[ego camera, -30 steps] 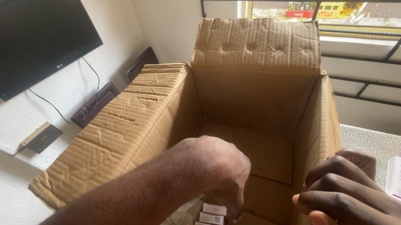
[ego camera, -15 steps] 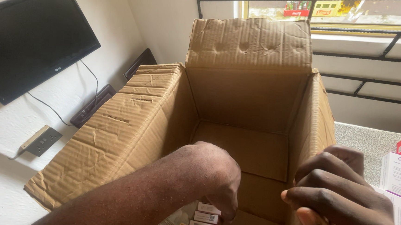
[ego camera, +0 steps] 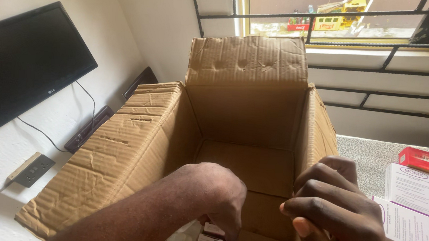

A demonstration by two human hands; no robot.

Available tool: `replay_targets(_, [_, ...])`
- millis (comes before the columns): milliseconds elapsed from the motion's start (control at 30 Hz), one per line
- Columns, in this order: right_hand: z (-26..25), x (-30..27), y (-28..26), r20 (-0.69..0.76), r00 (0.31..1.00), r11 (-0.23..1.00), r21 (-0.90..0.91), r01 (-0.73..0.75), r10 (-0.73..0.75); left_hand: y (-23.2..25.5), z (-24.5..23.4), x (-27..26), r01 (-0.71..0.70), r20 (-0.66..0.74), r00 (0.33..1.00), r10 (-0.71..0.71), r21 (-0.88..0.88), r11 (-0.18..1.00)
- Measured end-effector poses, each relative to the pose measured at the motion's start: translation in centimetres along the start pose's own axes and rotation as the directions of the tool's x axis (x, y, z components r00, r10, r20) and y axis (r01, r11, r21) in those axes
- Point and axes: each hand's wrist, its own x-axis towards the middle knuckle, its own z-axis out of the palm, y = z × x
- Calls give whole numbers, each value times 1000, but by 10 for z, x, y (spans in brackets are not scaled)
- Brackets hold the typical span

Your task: The person unpacks a cardboard box by repeatedly reaching in and removing small boxes and jars, placing them on a nearby table. The items include various medicine boxes and containers, which are set down one by one.

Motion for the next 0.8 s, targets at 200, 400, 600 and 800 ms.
replay_targets(200, [-2, 1, 0, 7, 1000, 1000, 17, 11, -11, -15, -17, -30, -49, -131, 991, 32, -130, 990])
replay_targets(400, [-5, 3, -6, -49, 999, 995, 93, 23, -19, -49, -38, -44, -317, -560, 828, 45, -399, 860])
replay_targets(600, [-4, 5, -18, -256, 967, 1000, -12, -10, 6, -63, -38, -40, -785, -802, 586, 115, -527, 325])
replay_targets(800, [-25, 8, -13, -270, 935, 963, 206, -176, 229, -35, -33, -46, -900, -866, 426, 264, -436, 23])
